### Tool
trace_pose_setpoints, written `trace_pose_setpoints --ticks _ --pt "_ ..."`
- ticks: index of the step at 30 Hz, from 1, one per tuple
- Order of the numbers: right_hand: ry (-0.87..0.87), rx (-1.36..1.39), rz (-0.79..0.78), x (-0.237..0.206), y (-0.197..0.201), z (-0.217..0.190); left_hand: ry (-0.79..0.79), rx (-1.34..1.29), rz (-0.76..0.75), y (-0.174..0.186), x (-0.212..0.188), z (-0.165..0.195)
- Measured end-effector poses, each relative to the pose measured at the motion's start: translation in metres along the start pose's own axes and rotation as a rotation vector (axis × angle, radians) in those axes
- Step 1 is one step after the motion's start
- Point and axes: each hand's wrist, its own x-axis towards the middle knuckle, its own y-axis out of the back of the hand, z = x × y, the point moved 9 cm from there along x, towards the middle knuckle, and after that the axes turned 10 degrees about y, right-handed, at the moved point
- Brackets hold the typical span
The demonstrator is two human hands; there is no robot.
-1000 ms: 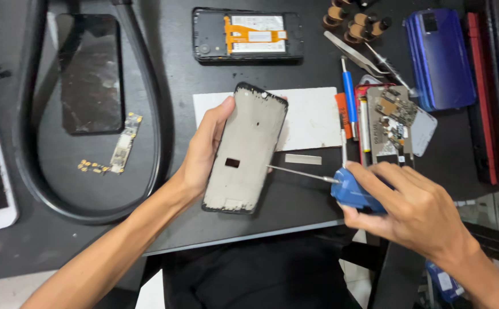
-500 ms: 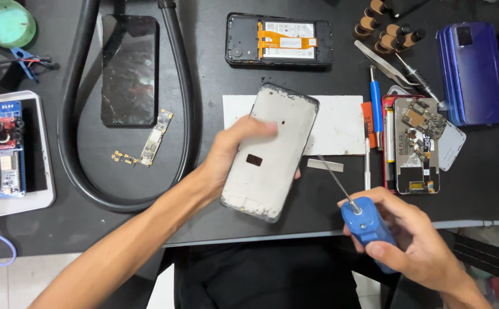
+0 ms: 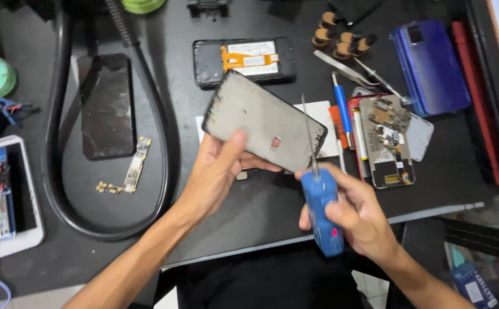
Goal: The person uses a white plastic spudger and a blue electric screwdriver to pry and unscrew the back cover of a disassembled smartphone. The person repeatedly works along the edges of the phone to loosen the cover.
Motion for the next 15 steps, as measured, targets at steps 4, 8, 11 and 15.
trace_pose_setpoints --ticks 4,8,11,15 --pt "0.101 -0.015 0.075 0.013 0.026 -0.014 0.034 -0.202 -0.156 -0.009 -0.006 0.002" --pt "0.189 -0.042 -0.013 0.013 0.034 -0.038 0.455 -0.418 0.048 0.011 -0.002 -0.039" --pt "0.183 -0.131 -0.156 0.011 0.023 -0.047 0.603 -0.271 -0.270 -0.021 -0.006 -0.049" --pt "0.085 -0.205 -0.260 0.009 0.007 -0.045 0.713 -0.163 -0.390 -0.043 -0.016 -0.051"
